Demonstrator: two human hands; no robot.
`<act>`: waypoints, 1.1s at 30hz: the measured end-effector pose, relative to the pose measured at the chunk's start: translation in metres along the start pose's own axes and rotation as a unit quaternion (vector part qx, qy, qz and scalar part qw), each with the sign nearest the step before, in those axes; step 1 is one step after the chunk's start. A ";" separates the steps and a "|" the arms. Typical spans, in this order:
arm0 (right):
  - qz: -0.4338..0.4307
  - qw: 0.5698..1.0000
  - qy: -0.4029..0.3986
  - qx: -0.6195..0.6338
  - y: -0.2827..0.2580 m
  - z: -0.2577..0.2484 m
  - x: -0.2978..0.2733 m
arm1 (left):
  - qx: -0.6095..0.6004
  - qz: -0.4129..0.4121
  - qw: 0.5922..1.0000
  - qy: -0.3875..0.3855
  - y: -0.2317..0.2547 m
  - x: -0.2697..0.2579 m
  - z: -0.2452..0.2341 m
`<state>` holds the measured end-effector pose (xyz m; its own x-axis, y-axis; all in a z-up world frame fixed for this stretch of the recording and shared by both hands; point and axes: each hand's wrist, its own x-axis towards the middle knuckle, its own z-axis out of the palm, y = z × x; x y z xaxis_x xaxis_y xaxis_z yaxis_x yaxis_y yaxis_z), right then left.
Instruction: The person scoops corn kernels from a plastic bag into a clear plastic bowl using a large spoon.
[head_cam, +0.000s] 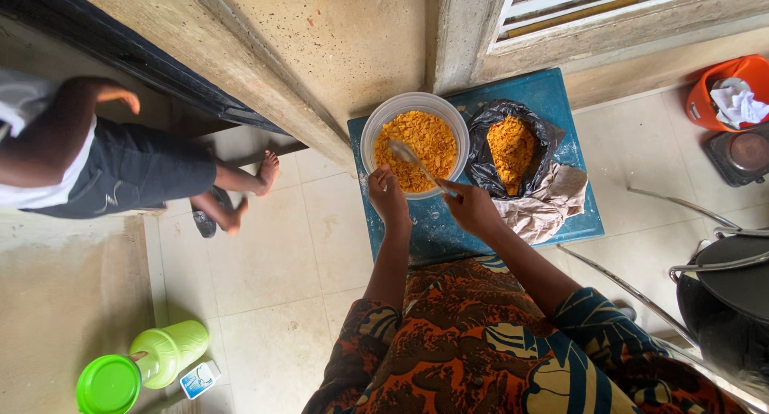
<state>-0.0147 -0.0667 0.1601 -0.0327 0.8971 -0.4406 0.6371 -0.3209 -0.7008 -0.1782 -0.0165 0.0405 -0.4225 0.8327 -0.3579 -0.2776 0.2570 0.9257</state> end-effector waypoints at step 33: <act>0.098 0.924 0.309 0.200 0.124 -0.064 -0.092 | 0.204 -0.411 0.857 -0.232 -0.163 -0.068 0.157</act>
<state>0.1163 -0.1697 0.1495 0.5788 0.7716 -0.2637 0.2436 -0.4722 -0.8472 0.0315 -0.0383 -0.0665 0.1866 0.3687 -0.9106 0.0490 0.9223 0.3834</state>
